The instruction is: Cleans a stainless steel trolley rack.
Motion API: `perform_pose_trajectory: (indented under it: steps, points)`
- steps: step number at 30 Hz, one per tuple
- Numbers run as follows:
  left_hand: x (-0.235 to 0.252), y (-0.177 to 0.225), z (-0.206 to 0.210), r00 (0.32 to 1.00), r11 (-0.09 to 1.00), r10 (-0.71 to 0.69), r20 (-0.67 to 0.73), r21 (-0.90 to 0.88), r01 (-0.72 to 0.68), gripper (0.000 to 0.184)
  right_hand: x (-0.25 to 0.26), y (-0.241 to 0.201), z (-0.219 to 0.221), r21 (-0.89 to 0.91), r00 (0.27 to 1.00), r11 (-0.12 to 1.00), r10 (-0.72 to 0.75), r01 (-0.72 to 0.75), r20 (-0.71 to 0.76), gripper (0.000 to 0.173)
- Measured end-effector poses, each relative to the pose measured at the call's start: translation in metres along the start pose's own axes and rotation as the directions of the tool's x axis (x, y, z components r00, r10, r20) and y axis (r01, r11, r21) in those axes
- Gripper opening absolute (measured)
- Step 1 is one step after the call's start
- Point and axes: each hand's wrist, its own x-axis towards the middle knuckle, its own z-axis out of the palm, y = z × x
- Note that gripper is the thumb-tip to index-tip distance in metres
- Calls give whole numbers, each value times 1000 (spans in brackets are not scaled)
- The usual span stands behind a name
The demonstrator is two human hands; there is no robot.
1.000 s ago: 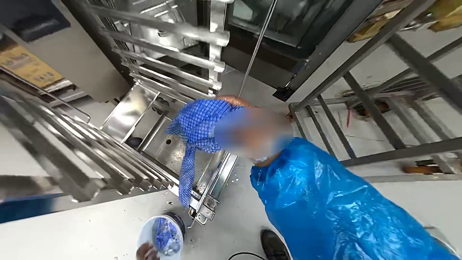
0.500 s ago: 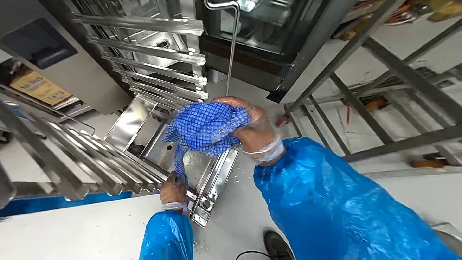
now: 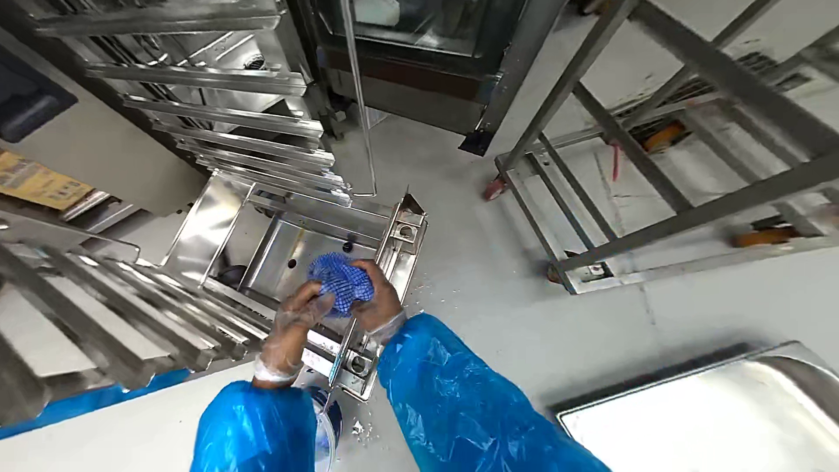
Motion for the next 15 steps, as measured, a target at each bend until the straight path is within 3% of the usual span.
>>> perform_pose_trajectory:
  steps: [2,4,7,9,11,12,15]
  points:
    - [-3,-11,2,989,993,50,-137,113,-35,21,1,3,-5,7,999,999,45,-45,-28,55]
    - [-7,-37,0,976,973,29,-216,228,22,27,7,5,-18,6,995,999,36,-35,-92,51]
    - [-12,-82,9,974,876,-201,-104,426,226,38,29,1,-53,-66,968,996,-78,64,-238,51]
    - [-11,-107,19,950,808,-305,-71,509,298,41,46,-2,-74,-208,958,973,-153,103,-244,49]
    - [-16,-132,29,955,905,-279,-97,306,296,42,52,4,-81,-377,969,917,-195,127,-150,44]
    - [-17,-140,35,946,934,-265,-186,193,300,41,50,12,-76,-445,978,886,-188,131,-86,45]
    - [-11,-151,46,895,929,-233,-381,185,321,43,9,34,-37,-538,999,843,-2,20,35,55]
